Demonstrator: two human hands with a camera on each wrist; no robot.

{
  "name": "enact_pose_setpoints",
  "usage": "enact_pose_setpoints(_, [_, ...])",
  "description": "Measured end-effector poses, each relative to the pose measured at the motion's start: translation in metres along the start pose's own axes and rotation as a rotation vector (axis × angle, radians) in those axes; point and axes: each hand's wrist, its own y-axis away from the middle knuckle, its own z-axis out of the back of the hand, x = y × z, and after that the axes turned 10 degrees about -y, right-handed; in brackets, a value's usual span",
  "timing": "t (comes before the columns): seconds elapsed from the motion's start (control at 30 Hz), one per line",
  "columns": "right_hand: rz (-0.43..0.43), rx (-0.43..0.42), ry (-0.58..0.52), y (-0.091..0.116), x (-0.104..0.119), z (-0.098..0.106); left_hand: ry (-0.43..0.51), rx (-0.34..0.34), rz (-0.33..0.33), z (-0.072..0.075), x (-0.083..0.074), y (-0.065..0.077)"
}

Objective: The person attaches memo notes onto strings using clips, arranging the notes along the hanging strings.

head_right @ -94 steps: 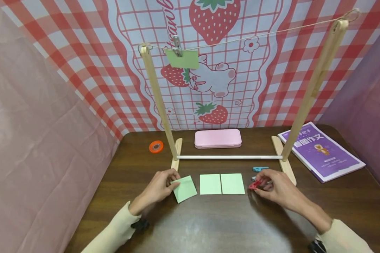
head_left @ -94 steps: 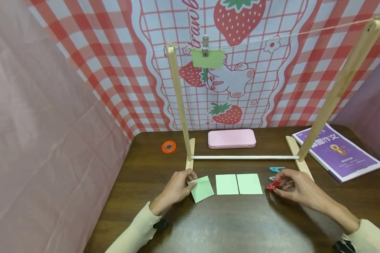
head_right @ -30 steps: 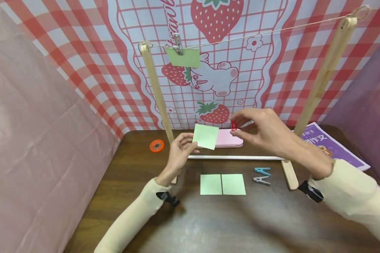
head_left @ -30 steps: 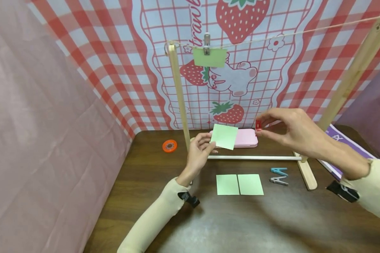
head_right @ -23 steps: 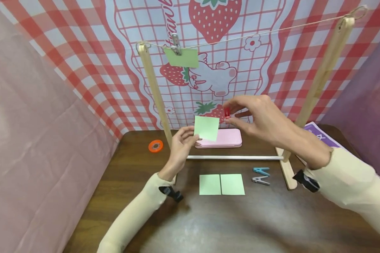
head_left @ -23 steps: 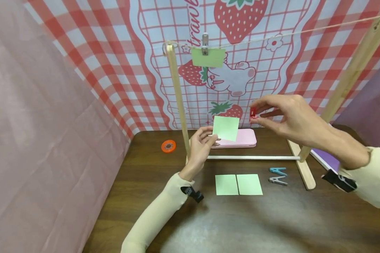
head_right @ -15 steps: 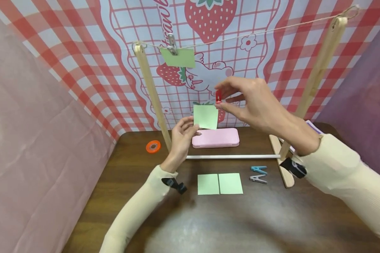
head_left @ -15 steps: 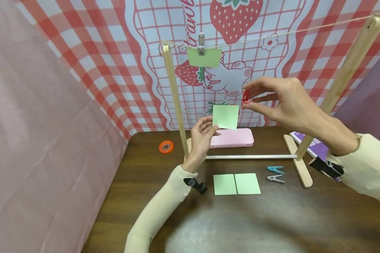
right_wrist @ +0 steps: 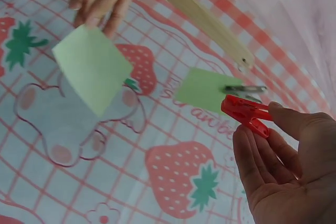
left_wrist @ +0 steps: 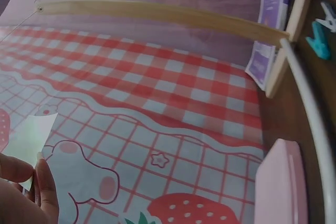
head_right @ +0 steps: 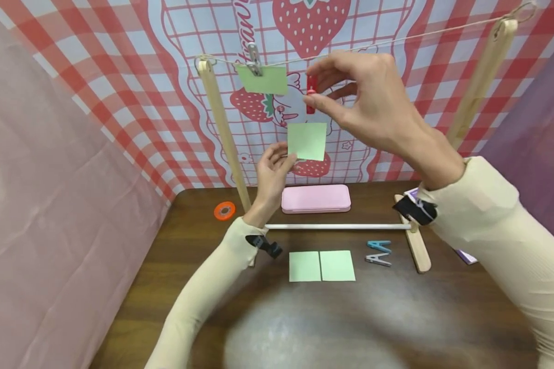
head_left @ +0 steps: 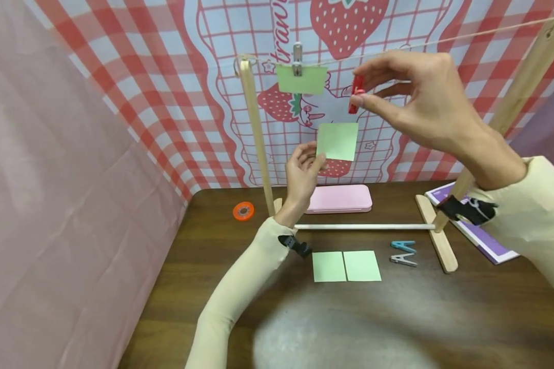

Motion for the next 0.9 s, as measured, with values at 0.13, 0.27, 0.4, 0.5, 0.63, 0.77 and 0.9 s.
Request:
enact_pose_setpoints(0.13, [-0.018,-0.037,0.007,-0.015,0.006,0.003,0.032,-0.008,-0.009,-0.003,-0.007,-0.009])
enact_pose_setpoints(0.27, [-0.028,-0.045,0.029,-0.025,0.01,0.006,0.036,-0.001,-0.031,-0.005,-0.014,-0.014])
enact_pose_setpoints(0.4, [-0.035,-0.037,0.059,-0.034,0.012,0.01,0.07,0.006,-0.059,-0.008,-0.022,-0.021])
enact_pose_setpoints(0.5, [-0.072,-0.038,0.079,-0.039,0.01,0.013,0.102,0.007,-0.07,-0.01,-0.027,-0.027])
enact_pose_setpoints(0.63, [-0.122,-0.05,0.1,-0.043,0.008,0.017,0.12,-0.008,-0.065,-0.011,-0.034,-0.033])
enact_pose_setpoints(0.77, [-0.126,-0.073,0.101,-0.046,0.006,0.019,0.133,-0.018,-0.05,-0.012,-0.04,-0.035])
enact_pose_setpoints(0.9, [-0.149,-0.083,0.107,-0.048,0.006,0.022,0.141,-0.008,-0.049,-0.013,-0.044,-0.034])
